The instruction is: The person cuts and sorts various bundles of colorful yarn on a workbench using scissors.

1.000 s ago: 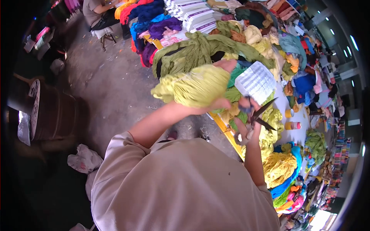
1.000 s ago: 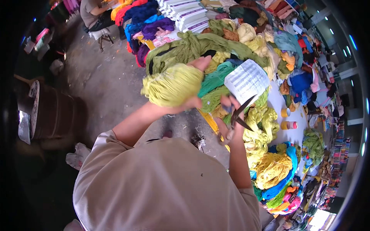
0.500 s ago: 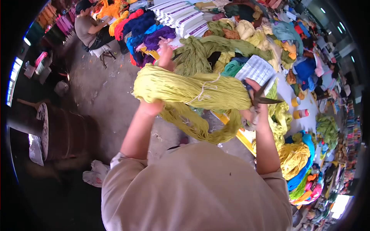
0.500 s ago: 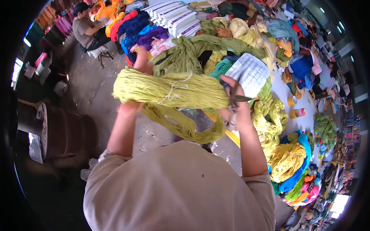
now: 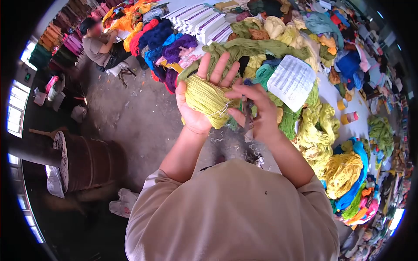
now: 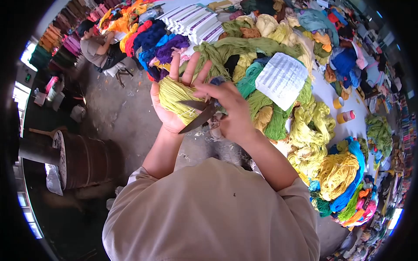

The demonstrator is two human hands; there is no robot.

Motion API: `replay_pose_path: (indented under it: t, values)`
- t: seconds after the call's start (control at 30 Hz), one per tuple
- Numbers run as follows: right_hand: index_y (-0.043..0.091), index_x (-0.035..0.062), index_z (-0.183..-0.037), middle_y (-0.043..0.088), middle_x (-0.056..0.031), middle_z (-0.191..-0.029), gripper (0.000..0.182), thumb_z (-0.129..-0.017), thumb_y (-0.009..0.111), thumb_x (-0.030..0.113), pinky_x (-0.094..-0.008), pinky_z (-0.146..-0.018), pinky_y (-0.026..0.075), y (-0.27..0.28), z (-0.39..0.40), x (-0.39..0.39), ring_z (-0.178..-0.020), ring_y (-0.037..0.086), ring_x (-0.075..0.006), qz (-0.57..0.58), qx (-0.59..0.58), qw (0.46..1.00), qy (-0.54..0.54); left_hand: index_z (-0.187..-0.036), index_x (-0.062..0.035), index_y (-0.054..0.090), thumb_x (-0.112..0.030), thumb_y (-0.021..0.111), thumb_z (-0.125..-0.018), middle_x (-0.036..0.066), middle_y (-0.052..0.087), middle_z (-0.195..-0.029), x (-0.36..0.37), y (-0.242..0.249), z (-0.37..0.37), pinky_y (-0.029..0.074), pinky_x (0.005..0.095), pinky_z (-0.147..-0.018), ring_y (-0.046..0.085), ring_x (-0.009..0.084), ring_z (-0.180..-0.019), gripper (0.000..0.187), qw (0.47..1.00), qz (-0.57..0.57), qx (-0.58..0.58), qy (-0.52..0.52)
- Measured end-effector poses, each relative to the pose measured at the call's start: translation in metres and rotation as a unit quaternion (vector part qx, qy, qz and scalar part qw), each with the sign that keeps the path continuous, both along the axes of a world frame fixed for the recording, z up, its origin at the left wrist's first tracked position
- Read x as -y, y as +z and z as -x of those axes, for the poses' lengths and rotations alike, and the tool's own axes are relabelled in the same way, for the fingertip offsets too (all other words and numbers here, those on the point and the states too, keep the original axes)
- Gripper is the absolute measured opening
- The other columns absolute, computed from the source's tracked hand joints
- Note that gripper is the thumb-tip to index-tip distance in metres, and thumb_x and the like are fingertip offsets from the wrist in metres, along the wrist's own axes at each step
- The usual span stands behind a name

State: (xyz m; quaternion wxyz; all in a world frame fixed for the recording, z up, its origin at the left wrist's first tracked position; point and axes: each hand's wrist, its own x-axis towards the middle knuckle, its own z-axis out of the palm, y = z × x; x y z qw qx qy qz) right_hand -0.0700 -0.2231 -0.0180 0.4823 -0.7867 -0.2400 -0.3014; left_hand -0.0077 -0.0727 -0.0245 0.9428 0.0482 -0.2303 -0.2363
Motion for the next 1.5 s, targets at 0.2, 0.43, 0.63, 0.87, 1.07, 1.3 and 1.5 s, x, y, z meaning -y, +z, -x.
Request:
replay_pose_path:
  t: [0.2,0.43,0.63,0.87,1.07,1.3,1.5]
  values:
    - [0.062,0.0105,-0.125,0.066,-0.0037,-0.087,0.050,-0.079,0.079,0.003,-0.0282,-0.068,0.051,-0.005,0.023,-0.009,-0.075,0.065,-0.0124,-0.098,-0.244,0.958,0.117,-0.149,-0.0273,0.045,-0.068,0.040,-0.092,0.017,0.021,-0.163,-0.012,-0.016,-0.016,0.013,0.0593,-0.120,0.016,0.0434,-0.149,0.070,0.999,0.041,0.028,0.010]
    - [0.067,0.0079,-0.120,0.068,-0.0033,-0.076,0.029,-0.097,0.049,0.013,-0.0209,-0.051,0.041,-0.002,0.025,0.016,-0.057,0.056,-0.0074,-0.230,-0.618,0.726,0.195,-0.141,-0.0362,0.054,-0.075,0.026,-0.094,0.011,0.032,-0.159,-0.023,-0.022,-0.023,0.006,0.0647,-0.119,0.014,0.0465,-0.149,0.067,0.993,0.042,0.108,-0.016]
    - [0.067,0.0069,-0.119,0.069,-0.0044,-0.076,0.031,-0.097,0.047,0.016,-0.0229,-0.051,0.044,-0.007,0.030,0.021,-0.058,0.059,-0.0095,-0.198,-0.616,0.744,0.166,-0.140,-0.0371,0.054,-0.075,0.025,-0.094,0.011,0.038,-0.156,-0.019,-0.024,-0.025,0.005,0.0647,-0.119,0.015,0.0458,-0.149,0.067,0.994,0.037,0.100,-0.022]
    - [0.065,0.0072,-0.121,0.066,-0.0017,-0.074,0.030,-0.098,0.048,0.015,-0.0219,-0.049,0.041,-0.003,0.031,0.025,-0.055,0.055,-0.0076,-0.199,-0.589,0.764,0.173,-0.142,-0.0346,0.052,-0.078,0.025,-0.092,0.013,0.037,-0.156,-0.009,-0.027,-0.016,0.007,0.0661,-0.118,0.018,0.0470,-0.148,0.072,0.995,0.025,0.072,-0.061]
    - [0.056,0.0015,-0.120,0.051,0.0030,-0.069,0.092,-0.070,0.067,0.078,-0.0205,-0.053,0.033,-0.007,0.026,0.020,-0.059,0.046,-0.0053,-0.233,-0.518,0.815,0.117,-0.154,-0.0108,0.031,-0.054,0.055,-0.093,0.021,0.034,-0.155,0.007,-0.043,0.004,0.030,0.0489,-0.116,0.030,0.0374,-0.145,0.078,0.987,-0.130,0.089,-0.034]
    - [0.055,-0.0024,-0.119,0.049,0.0007,-0.066,0.076,-0.082,0.072,0.061,-0.0184,-0.048,0.028,-0.018,0.040,0.030,-0.053,0.040,-0.0038,-0.228,-0.313,0.913,0.132,-0.155,-0.0019,0.026,-0.028,0.049,-0.102,0.019,0.044,-0.150,0.008,-0.053,0.014,0.030,0.0418,-0.115,0.041,0.0289,-0.140,0.063,0.926,-0.291,0.233,0.058]
    - [0.058,0.0056,-0.122,0.066,-0.0069,-0.101,0.053,-0.074,0.066,-0.014,-0.0273,-0.070,0.045,-0.017,0.028,0.020,-0.079,0.056,-0.0130,-0.072,-0.167,0.982,0.046,-0.153,-0.0120,0.030,-0.056,0.043,-0.099,0.019,0.044,-0.150,0.013,-0.052,-0.003,0.031,0.0504,-0.115,0.041,0.0348,-0.139,0.071,0.991,-0.037,-0.114,-0.051]
